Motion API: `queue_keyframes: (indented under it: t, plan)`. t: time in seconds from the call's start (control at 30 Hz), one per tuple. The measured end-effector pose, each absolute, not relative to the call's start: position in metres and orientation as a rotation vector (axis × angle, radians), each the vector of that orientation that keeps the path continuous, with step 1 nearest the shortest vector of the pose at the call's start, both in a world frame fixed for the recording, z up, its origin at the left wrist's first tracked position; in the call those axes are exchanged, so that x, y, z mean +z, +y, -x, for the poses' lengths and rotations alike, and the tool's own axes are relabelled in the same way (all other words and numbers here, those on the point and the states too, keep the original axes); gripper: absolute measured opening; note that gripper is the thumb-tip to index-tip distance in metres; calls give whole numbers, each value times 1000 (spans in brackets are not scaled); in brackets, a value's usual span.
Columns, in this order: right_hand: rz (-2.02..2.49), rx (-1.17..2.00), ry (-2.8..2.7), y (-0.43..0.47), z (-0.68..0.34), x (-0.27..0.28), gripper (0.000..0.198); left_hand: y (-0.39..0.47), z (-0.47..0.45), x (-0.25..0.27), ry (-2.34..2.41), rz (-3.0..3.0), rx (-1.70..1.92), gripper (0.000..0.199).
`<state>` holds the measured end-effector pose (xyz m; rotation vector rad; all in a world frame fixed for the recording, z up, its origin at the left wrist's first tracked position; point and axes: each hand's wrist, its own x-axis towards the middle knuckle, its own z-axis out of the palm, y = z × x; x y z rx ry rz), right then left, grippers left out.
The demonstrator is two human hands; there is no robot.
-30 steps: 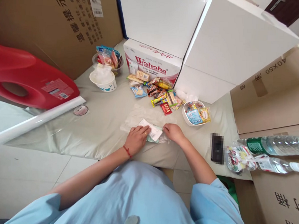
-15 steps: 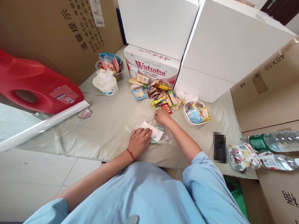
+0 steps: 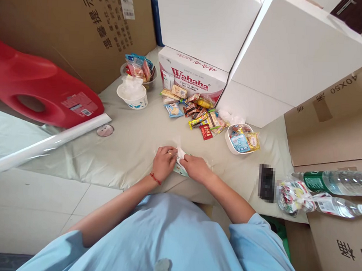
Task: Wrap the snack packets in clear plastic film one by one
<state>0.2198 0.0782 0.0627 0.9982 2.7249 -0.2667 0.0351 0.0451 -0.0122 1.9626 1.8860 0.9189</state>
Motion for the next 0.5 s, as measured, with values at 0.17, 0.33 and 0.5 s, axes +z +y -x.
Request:
queue_keyframes:
  t: [0.17,0.33,0.5]
  plan:
    - [-1026,-170,2725,60,-215,49,26,56,-10,0,2015,-1843,1057,56]
    - [-1090,-154,2730,54,-209,45,26,66,1,35,1659,-2236,942,80]
    - [-1164,-380,2784,49,-220,51,26,49,0,30,1230,-2396,574,49]
